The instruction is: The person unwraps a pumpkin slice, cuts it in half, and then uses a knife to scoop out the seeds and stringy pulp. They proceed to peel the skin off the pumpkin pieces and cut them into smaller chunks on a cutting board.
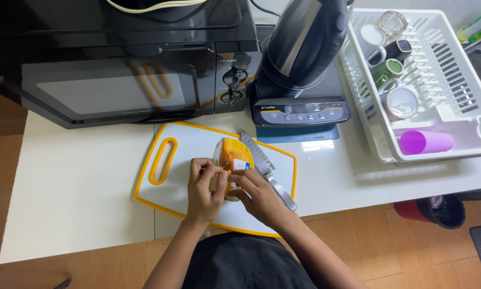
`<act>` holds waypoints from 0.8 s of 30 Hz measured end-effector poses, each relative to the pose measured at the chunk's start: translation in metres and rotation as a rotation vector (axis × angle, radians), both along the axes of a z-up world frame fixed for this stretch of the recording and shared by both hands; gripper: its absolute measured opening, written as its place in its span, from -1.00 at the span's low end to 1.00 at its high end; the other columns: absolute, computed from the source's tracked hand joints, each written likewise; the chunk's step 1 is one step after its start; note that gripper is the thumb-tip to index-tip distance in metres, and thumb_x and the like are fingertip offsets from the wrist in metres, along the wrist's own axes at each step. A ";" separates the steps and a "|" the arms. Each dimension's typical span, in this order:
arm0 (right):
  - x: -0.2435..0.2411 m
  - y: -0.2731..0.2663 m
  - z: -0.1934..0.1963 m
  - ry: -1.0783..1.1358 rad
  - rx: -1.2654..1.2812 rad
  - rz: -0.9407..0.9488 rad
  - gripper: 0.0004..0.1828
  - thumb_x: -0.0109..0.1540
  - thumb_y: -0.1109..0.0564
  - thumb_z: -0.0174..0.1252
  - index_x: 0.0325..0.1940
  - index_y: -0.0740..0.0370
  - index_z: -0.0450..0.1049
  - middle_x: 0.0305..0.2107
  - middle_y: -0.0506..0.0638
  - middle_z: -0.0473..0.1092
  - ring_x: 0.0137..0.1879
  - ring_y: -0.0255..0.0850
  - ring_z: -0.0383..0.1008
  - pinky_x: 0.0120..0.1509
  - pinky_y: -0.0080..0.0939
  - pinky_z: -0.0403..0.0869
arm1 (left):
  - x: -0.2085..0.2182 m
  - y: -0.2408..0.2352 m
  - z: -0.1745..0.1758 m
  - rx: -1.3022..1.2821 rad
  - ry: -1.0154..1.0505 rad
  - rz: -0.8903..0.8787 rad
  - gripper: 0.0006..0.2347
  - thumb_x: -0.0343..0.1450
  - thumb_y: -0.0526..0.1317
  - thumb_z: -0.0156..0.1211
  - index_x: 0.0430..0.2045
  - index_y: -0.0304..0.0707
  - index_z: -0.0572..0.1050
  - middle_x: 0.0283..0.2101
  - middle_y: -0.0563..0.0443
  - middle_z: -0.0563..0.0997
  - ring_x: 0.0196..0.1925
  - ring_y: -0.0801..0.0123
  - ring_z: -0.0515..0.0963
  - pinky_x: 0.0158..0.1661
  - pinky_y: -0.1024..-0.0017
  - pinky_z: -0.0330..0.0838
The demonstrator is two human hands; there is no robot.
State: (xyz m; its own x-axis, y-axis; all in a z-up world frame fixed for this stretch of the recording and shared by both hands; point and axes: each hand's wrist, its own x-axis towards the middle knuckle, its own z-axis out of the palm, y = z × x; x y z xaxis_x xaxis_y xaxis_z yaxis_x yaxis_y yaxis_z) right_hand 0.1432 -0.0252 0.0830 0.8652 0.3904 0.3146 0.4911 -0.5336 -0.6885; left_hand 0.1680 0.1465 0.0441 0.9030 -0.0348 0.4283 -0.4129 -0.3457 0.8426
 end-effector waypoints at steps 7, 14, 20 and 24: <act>0.001 -0.004 -0.027 -0.144 0.029 0.089 -0.67 0.18 0.33 0.35 -0.03 0.13 0.46 -0.04 -0.04 0.44 0.06 -0.05 0.48 0.14 -0.14 0.50 | -0.012 0.004 -0.019 0.004 -0.002 -0.057 -0.91 0.42 -0.27 0.18 -0.29 -0.29 0.51 -0.06 -0.18 0.40 0.04 0.09 0.50 0.01 0.28 0.46; 0.001 0.013 -0.010 -0.086 -0.027 0.115 -0.60 -0.03 0.23 0.47 -0.16 0.27 0.50 -0.17 0.07 0.34 -0.04 0.10 0.27 0.10 0.02 0.35 | -0.005 0.008 -0.005 -0.086 0.111 -0.082 -0.75 0.47 -0.25 0.13 0.01 -0.34 0.42 0.17 -0.28 0.50 0.21 -0.07 0.52 0.16 0.20 0.41; -0.009 0.004 -0.048 -0.286 -0.068 0.160 -0.70 0.14 0.33 0.37 -0.42 0.21 0.32 -0.37 0.03 0.25 -0.15 0.02 0.34 0.32 0.16 0.34 | 0.016 0.017 -0.014 -0.138 0.320 -0.197 -0.75 0.50 -0.16 0.13 -0.02 -0.31 0.52 -0.04 -0.11 0.70 -0.03 0.32 0.70 0.00 0.41 0.55; -0.010 -0.002 -0.039 -0.082 0.130 0.098 -0.62 0.12 0.40 0.30 -0.56 0.26 0.20 -0.50 0.05 0.23 -0.30 -0.03 0.27 -0.23 -0.09 0.32 | 0.023 0.020 -0.014 -0.173 0.462 -0.268 -0.70 0.49 -0.08 0.16 -0.04 -0.30 0.57 -0.10 -0.05 0.74 -0.08 0.41 0.67 -0.04 0.45 0.54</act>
State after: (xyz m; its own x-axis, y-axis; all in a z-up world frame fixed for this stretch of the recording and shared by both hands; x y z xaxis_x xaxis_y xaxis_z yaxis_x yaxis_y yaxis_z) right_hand 0.1328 -0.0271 0.0443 0.7948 0.4228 0.4354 0.5933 -0.3901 -0.7041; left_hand 0.1906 0.1670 0.0305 0.9673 -0.2533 0.0096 -0.0415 -0.1206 0.9918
